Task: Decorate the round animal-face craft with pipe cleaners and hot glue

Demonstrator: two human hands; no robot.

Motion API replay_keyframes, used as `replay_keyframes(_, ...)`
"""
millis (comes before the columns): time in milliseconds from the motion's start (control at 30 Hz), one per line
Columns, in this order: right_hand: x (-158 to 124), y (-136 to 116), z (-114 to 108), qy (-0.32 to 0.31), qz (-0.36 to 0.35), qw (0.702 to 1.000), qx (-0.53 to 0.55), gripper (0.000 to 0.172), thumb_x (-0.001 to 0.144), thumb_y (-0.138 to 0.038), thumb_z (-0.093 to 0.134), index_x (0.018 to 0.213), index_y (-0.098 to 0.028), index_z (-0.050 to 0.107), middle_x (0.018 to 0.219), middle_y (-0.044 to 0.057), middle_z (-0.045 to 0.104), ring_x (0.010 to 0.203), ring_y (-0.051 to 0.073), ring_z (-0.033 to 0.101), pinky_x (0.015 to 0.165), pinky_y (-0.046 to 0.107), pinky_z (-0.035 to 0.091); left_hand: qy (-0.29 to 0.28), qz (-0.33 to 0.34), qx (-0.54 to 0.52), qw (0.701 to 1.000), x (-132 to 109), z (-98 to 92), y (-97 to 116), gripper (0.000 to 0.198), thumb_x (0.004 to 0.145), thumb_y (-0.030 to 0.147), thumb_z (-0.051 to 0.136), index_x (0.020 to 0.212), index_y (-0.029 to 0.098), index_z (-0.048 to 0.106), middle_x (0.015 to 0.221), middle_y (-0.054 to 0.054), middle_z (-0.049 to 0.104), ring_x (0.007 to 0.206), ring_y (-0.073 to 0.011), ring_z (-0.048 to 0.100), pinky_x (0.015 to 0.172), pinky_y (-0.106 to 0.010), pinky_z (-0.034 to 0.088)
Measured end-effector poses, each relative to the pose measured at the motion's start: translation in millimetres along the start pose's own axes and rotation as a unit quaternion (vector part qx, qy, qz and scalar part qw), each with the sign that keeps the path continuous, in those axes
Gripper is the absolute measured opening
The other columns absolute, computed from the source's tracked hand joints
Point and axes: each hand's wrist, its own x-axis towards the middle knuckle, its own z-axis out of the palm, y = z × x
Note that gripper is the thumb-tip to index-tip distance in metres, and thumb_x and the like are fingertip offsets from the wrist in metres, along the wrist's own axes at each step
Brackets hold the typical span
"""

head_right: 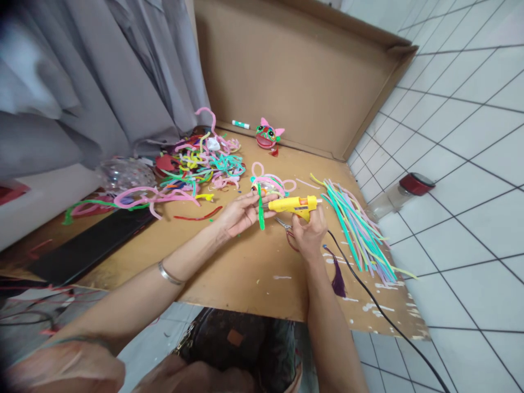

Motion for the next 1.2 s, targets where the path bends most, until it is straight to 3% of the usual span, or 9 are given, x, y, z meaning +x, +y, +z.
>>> replay_keyframes(367,2.0,-3.2,-2.1,-0.013,0.021,1.000,0.008,0.015,0.079,-0.032,0.057,0.089,-0.021,0.059,0.080,0.005,0.061,0.077,0.024,0.060,0.071,0.038,0.050,-0.004,-0.004,-0.005,1.000,0.8,-1.5,-0.8,0.016,0.093,0.005,0.043,0.088,0.011,0.058,0.112,-0.019,0.073,0.109,-0.0242,0.070,0.105,-0.053,0.049)
replay_keyframes(1200,0.7,-0.6,-1.6,-0.012,0.011,1.000,-0.007,0.026,0.080,-0.033,0.057,0.102,-0.020,0.061,0.092,0.010,0.065,0.085,0.027,0.063,0.075,0.040,0.051,0.006,-0.010,0.008,1.000,1.3,-2.8,0.4,0.018,0.094,0.006,0.043,0.085,0.011,0.058,0.110,-0.018,0.073,0.106,-0.0231,0.071,0.102,-0.051,0.051)
